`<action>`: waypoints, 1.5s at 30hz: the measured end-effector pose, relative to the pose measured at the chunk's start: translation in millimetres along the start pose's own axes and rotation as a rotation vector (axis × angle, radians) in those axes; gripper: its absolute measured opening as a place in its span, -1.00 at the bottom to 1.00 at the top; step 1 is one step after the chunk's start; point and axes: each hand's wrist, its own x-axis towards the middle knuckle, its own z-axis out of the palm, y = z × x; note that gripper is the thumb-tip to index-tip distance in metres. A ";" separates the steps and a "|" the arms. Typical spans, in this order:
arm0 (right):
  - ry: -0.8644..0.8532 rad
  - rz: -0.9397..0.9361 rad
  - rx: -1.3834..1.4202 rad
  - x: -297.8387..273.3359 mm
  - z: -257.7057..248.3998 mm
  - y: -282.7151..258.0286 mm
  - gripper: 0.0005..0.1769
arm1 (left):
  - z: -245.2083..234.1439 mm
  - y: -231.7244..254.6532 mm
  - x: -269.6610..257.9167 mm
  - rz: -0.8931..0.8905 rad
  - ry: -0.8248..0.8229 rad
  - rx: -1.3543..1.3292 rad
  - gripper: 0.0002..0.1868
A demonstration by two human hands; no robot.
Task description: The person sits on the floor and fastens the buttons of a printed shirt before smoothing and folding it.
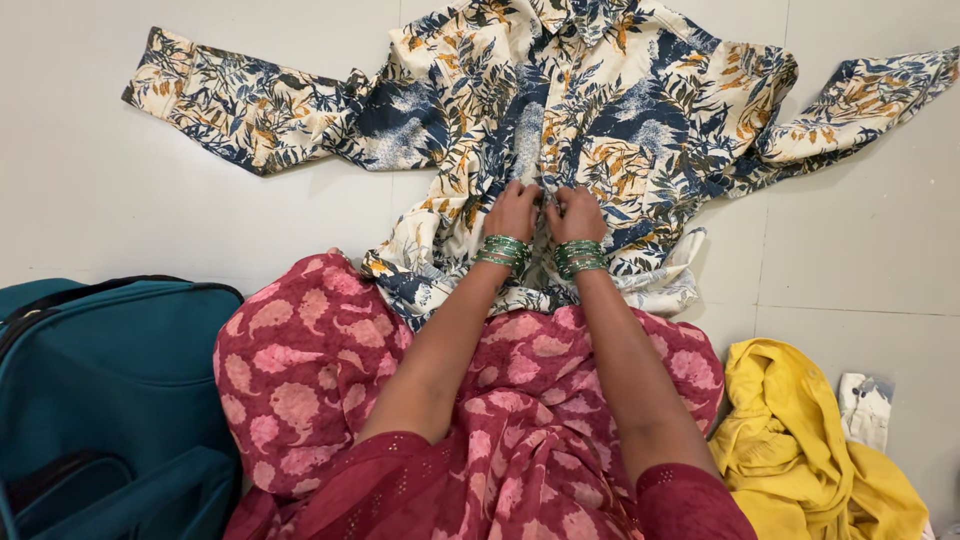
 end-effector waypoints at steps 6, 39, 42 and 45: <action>-0.062 0.084 0.173 3.4 0.3 2.0 -0.80 | -17.3 3.3 -2.6 -0.079 -0.001 -0.071 -0.91; -0.221 0.027 0.248 -44.8 -4.6 -19.7 -0.80 | -1.7 -41.8 -62.4 -0.092 0.021 -0.739 -0.82; -0.182 0.088 0.282 -58.0 0.7 -25.2 -0.80 | 1.3 -48.1 -67.9 -0.298 -0.111 -0.927 -0.82; -0.115 0.076 0.323 -69.0 3.8 -27.3 -0.79 | 5.8 -57.9 -67.4 -0.290 -0.125 -0.947 -0.83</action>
